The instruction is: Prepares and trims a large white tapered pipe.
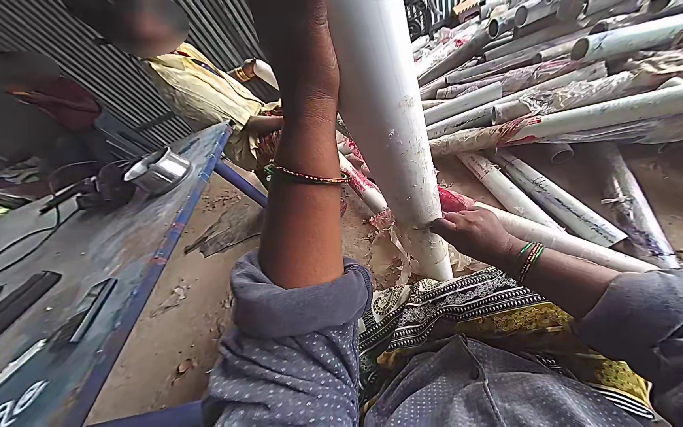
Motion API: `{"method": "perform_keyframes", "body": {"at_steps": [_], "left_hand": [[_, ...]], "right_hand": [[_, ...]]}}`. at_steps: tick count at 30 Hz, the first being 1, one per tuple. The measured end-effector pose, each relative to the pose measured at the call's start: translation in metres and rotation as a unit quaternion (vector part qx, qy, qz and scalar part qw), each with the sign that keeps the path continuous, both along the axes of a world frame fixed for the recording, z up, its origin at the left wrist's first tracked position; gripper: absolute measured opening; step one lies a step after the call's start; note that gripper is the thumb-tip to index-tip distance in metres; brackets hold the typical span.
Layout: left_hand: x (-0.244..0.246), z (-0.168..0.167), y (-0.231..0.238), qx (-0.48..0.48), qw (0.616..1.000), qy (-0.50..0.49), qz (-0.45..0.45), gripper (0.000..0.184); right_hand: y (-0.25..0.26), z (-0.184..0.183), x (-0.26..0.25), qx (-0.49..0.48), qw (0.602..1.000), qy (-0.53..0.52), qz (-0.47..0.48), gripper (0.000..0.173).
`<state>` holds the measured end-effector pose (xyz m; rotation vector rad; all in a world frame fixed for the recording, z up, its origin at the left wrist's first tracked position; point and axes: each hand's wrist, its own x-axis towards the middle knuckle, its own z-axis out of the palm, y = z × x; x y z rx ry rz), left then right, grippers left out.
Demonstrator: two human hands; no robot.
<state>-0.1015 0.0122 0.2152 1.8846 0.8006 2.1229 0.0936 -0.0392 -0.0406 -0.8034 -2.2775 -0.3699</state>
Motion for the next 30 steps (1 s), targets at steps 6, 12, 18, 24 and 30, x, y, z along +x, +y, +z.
{"method": "perform_keyframes", "body": {"at_steps": [6,12,18,24,30], "left_hand": [[0.003,0.0,-0.002,0.01,1.0,0.015,0.014,0.032],[0.002,0.001,0.0,0.001,1.0,0.017,0.006,0.023],[0.004,0.0,-0.004,-0.021,0.999,0.021,0.036,0.03],[0.007,0.001,-0.003,0.004,1.0,0.012,0.007,0.026],[0.009,0.002,-0.008,-0.003,0.997,0.033,0.07,0.032]], "right_hand": [[-0.001,0.037,-0.003,0.083,0.994,0.075,-0.014,0.025],[-0.006,-0.003,0.002,-0.025,1.0,-0.014,-0.012,0.018],[-0.006,0.033,-0.003,0.066,0.995,0.07,-0.034,0.026],[-0.008,-0.001,-0.005,-0.018,0.999,0.012,-0.023,0.023],[-0.014,0.025,-0.009,0.038,0.997,0.062,-0.02,0.026]]}}
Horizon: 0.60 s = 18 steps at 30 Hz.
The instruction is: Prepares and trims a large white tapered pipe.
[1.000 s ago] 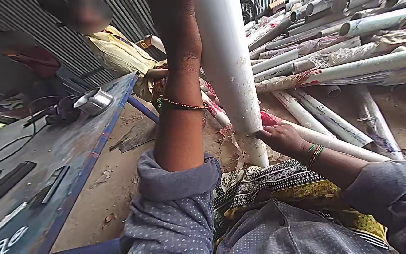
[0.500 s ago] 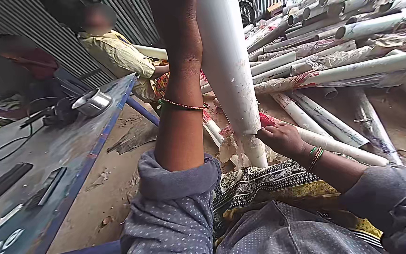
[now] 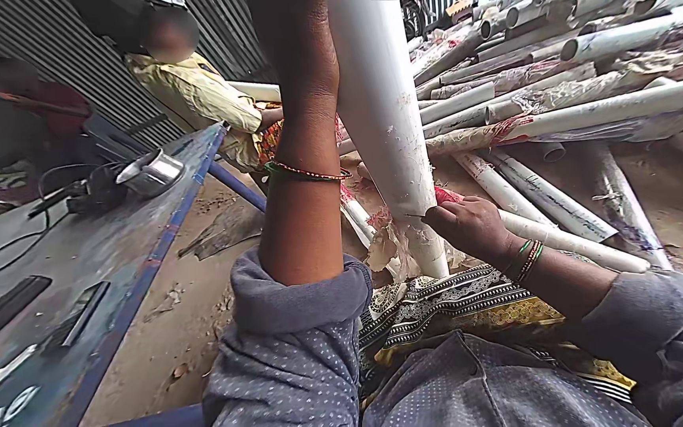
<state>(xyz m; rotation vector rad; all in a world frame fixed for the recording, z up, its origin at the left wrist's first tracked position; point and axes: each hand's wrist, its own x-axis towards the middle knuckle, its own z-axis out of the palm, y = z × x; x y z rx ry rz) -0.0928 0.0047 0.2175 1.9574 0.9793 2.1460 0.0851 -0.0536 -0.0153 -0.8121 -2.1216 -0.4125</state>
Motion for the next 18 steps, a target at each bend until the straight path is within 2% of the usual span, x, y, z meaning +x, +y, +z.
{"method": "perform_keyframes", "body": {"at_steps": [3,8,14,16,18], "left_hand": [[0.0,-0.001,0.003,0.004,1.0,-0.003,-0.006,0.033],[-0.001,0.0,0.004,-0.016,1.0,-0.004,-0.007,0.029],[-0.001,-0.001,0.003,-0.003,1.0,0.007,-0.01,0.033],[-0.001,0.0,0.001,-0.004,1.0,0.008,-0.007,0.032],[-0.002,0.001,0.001,-0.019,1.0,0.006,-0.002,0.032]], "right_hand": [[0.006,0.004,0.0,0.01,1.0,-0.014,-0.014,0.025],[0.004,-0.042,0.005,-0.074,0.995,-0.068,0.001,0.022],[0.006,-0.001,0.001,0.015,1.0,-0.004,-0.005,0.025],[0.011,-0.005,0.003,0.0,1.0,-0.027,-0.007,0.023],[0.009,-0.027,0.004,-0.045,0.996,-0.071,-0.009,0.02]]}}
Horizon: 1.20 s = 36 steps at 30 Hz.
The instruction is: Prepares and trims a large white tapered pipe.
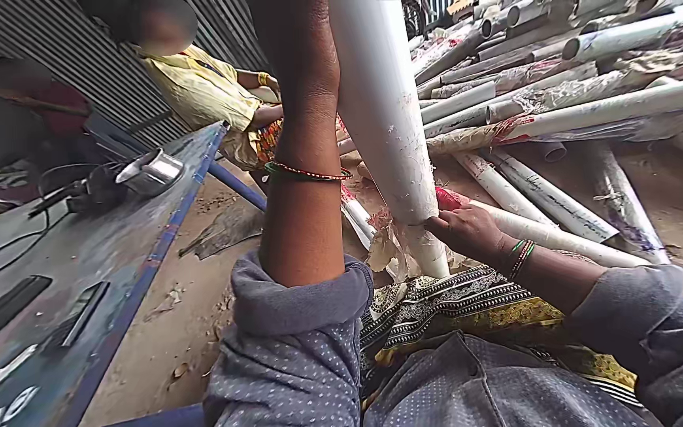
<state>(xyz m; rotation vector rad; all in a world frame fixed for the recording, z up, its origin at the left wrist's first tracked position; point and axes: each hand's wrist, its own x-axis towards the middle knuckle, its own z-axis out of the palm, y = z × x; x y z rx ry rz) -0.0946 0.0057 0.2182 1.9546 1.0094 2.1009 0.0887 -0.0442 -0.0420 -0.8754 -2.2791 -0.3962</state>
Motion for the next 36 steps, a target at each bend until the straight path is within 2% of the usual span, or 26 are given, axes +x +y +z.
{"method": "perform_keyframes", "body": {"at_steps": [3,5,8,11,13,15,16,18,20,22,24,26,28,29,30,32,34,36], "left_hand": [[-0.003,-0.001,0.003,0.004,1.0,0.0,-0.002,0.032],[-0.005,-0.001,0.005,-0.003,1.0,0.004,-0.009,0.031],[-0.007,-0.003,0.006,-0.021,0.999,0.019,0.019,0.034],[-0.006,-0.002,0.005,-0.013,1.0,0.013,0.009,0.032],[-0.005,-0.002,0.006,0.002,1.0,0.004,-0.005,0.03],[-0.006,-0.003,0.008,0.004,1.0,-0.002,-0.013,0.029],[-0.006,-0.003,0.008,0.007,1.0,-0.007,-0.018,0.029],[-0.007,-0.001,0.009,0.014,1.0,-0.011,-0.023,0.031],[-0.009,-0.003,0.009,0.006,1.0,0.003,-0.008,0.032],[-0.009,-0.004,0.01,0.001,1.0,0.01,-0.008,0.031],[-0.007,-0.003,0.011,0.013,1.0,-0.001,-0.028,0.028],[-0.005,-0.003,0.009,0.009,0.999,-0.012,-0.028,0.027],[-0.005,-0.002,0.009,0.007,1.0,-0.014,-0.027,0.028],[-0.01,-0.004,0.014,0.025,0.998,-0.01,-0.048,0.027],[-0.022,-0.01,0.027,0.064,0.994,0.01,-0.091,0.023],[-0.048,-0.016,0.058,0.15,0.971,0.072,-0.173,0.013],[-0.024,-0.01,0.028,0.064,0.993,0.009,-0.096,0.018],[-0.007,-0.003,0.009,0.015,0.998,-0.034,-0.043,0.004]], "right_hand": [[-0.011,-0.027,0.003,-0.102,0.994,-0.035,0.001,0.026],[-0.013,-0.023,0.004,-0.059,0.998,0.0,0.017,0.027],[-0.01,0.011,-0.002,0.039,0.997,0.069,0.025,0.026],[-0.002,0.018,-0.004,0.038,0.998,0.048,0.006,0.023],[-0.006,-0.001,-0.002,-0.05,0.999,-0.017,-0.007,0.019],[-0.017,-0.018,-0.002,-0.21,0.972,-0.098,-0.029,0.025],[-0.02,-0.025,-0.001,-0.229,0.967,-0.106,-0.029,0.026],[-0.018,-0.024,-0.001,-0.123,0.992,-0.036,-0.01,0.027],[-0.015,-0.001,-0.005,-0.011,0.999,0.036,0.0,0.027],[-0.011,0.024,-0.008,0.033,0.997,0.069,-0.001,0.026],[-0.006,0.03,-0.009,0.04,0.997,0.059,-0.01,0.023],[-0.007,0.013,-0.009,-0.005,1.0,0.017,-0.019,0.022],[-0.017,-0.007,-0.008,-0.113,0.991,-0.053,-0.043,0.024],[-0.022,-0.01,-0.007,-0.189,0.976,-0.09,-0.056,0.027],[-0.026,-0.016,-0.006,-0.209,0.972,-0.096,-0.058,0.029],[-0.025,-0.02,0.001,-0.143,0.988,-0.034,-0.05,0.03],[-0.021,-0.012,0.008,-0.072,0.995,0.058,-0.048,0.03],[-0.018,0.003,0.016,-0.092,0.984,0.141,-0.051,0.027]]}}
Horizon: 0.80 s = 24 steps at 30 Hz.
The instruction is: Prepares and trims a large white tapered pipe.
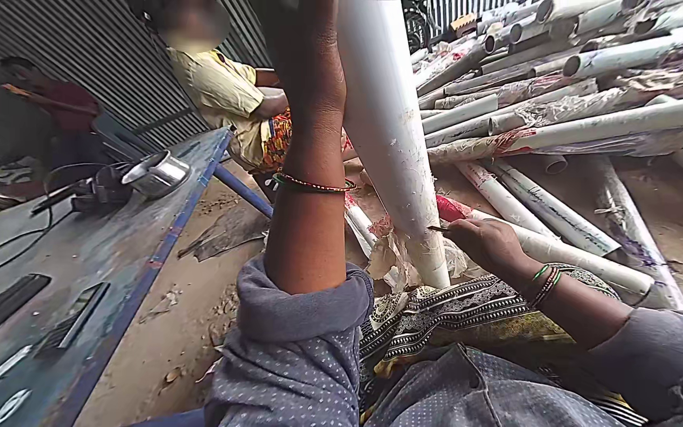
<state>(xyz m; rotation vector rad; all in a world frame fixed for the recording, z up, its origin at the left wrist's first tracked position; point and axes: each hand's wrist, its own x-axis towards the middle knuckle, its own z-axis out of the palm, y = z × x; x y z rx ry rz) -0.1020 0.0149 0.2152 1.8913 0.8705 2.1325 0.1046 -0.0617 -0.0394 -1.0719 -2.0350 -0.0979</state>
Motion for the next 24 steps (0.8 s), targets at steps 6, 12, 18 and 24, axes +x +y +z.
{"method": "perform_keyframes", "body": {"at_steps": [6,12,18,24], "left_hand": [[0.0,0.001,0.002,-0.004,1.0,-0.005,0.006,0.052],[-0.001,0.002,0.005,0.009,1.0,-0.003,-0.014,0.066],[-0.01,-0.002,0.008,0.026,0.998,0.025,-0.057,0.056],[-0.019,-0.004,0.003,0.044,0.993,0.041,-0.098,0.041]], "right_hand": [[0.009,0.031,0.006,-0.161,0.976,0.147,0.005,0.026],[0.037,0.071,-0.006,-0.206,0.928,0.31,0.023,0.028],[0.058,0.062,-0.028,-0.222,0.944,0.239,-0.054,0.026],[0.045,0.045,-0.038,-0.391,0.919,0.039,-0.021,0.029]]}}
